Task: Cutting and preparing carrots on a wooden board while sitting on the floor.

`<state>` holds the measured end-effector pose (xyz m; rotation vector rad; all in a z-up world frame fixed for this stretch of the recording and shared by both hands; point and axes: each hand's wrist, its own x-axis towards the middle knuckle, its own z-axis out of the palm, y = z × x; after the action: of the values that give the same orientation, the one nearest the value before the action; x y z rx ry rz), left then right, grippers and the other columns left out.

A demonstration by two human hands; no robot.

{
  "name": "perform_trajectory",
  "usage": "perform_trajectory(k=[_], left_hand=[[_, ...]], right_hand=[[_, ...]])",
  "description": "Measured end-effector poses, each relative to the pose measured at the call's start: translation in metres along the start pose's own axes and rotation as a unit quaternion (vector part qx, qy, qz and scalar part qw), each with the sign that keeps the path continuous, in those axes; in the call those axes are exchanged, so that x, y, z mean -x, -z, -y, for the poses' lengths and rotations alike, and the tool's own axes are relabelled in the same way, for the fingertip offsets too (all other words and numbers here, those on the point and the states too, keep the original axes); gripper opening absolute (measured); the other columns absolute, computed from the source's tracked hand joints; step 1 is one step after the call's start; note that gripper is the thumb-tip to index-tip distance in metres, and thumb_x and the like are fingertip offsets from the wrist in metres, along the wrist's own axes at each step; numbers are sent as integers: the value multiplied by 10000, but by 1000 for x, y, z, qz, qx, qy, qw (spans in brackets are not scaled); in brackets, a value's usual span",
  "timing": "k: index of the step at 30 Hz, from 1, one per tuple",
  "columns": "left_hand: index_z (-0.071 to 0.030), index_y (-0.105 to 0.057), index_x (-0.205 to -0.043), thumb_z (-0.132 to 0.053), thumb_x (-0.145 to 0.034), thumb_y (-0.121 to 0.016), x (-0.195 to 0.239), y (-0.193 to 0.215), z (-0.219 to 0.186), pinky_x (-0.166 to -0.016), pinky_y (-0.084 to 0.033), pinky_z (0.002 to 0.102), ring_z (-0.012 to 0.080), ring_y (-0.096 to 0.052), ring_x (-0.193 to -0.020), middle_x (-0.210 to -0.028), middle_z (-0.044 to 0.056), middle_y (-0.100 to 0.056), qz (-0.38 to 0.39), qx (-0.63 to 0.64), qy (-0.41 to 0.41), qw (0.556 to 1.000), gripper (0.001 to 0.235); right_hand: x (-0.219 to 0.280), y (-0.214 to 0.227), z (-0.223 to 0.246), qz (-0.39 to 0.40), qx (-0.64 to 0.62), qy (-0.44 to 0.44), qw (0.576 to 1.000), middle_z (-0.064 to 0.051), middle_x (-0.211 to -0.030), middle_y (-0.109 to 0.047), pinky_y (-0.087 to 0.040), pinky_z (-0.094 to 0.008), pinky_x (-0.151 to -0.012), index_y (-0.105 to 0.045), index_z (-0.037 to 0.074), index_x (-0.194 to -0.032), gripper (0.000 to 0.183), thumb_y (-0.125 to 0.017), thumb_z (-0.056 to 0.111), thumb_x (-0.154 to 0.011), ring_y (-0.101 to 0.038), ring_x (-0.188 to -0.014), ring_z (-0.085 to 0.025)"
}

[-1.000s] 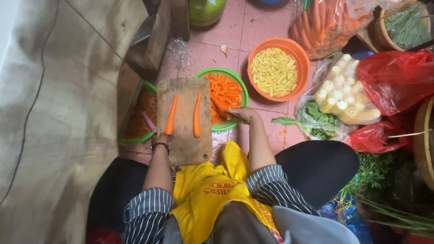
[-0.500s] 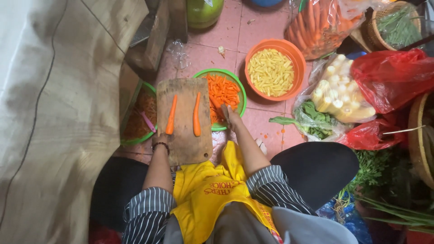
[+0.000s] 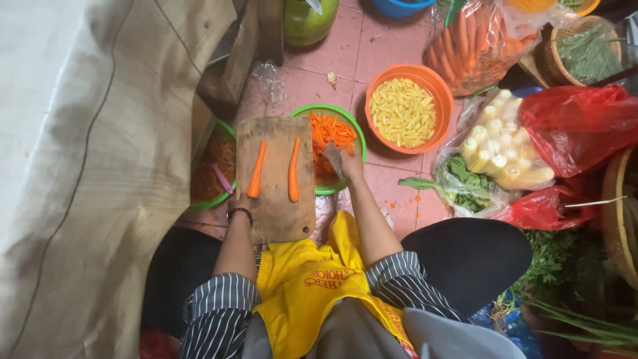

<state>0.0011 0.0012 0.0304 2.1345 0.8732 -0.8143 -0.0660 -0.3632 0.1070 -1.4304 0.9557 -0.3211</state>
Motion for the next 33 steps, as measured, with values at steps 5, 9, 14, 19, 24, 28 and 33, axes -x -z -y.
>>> perform_trajectory(k=[5,9,14,19,24,28,33], left_hand=[[66,-550,-1320,-481,-868,-682,-9,-7,7,-920,-529,480,377,-648,-1164,-1322,265,-628,-10,56,25,998,722],[87,-649,-1256,-507,-828,-663,-14,-12,8,-898,-573,474,328,-753,-1115,-1260,212,-761,44,116,25,992,732],[102,-625,-1261,-556,-838,-729,-34,-21,13,-869,-546,471,344,-684,-1087,-1248,247,-679,-5,40,4,999,789],[101,-668,-1217,-569,-858,-687,-8,-2,2,-873,-555,462,328,-733,-1042,-1192,230,-738,23,17,15,999,760],[77,-703,-1197,-504,-881,-630,-30,-20,16,-868,-554,474,336,-731,-1049,-1184,214,-747,17,23,39,999,666],[83,-673,-1222,-491,-881,-643,-39,-22,18,-860,-559,472,335,-726,-1047,-1184,222,-730,-7,23,47,999,669],[68,-697,-1246,-466,-874,-613,-33,-16,15,-907,-560,492,354,-738,-1093,-1230,234,-747,19,16,44,999,656]], right_hand=[[17,-9,38,-17,-5,54,998,-74,-947,-709,-531,-314,-674,-653,54,-1123,242,-660,216,-944,-651,-790,-157],[91,-42,125,-3,63,76,995,-66,-866,-692,-518,-330,-597,-621,121,-1120,203,-619,256,-969,-634,-687,-159],[161,-90,83,38,122,186,974,-86,-828,-664,-482,-335,-618,-596,134,-1247,306,-659,301,-999,-589,-690,-158],[200,-112,18,127,163,32,978,-235,-786,-643,-466,-395,-649,-549,136,-1364,423,-675,302,-996,-585,-700,-288],[207,-115,15,133,211,371,894,-270,-1178,-637,-542,-510,-872,-481,75,-1353,523,-697,172,-886,-632,-1044,-492],[197,-111,64,220,395,172,875,-326,-1077,-597,-551,-530,-818,-462,147,-1452,644,-698,191,-855,-640,-914,-513],[94,-93,66,91,447,169,874,-258,-953,-736,-545,-589,-756,-657,70,-1087,272,-473,249,-995,-711,-886,-450]])
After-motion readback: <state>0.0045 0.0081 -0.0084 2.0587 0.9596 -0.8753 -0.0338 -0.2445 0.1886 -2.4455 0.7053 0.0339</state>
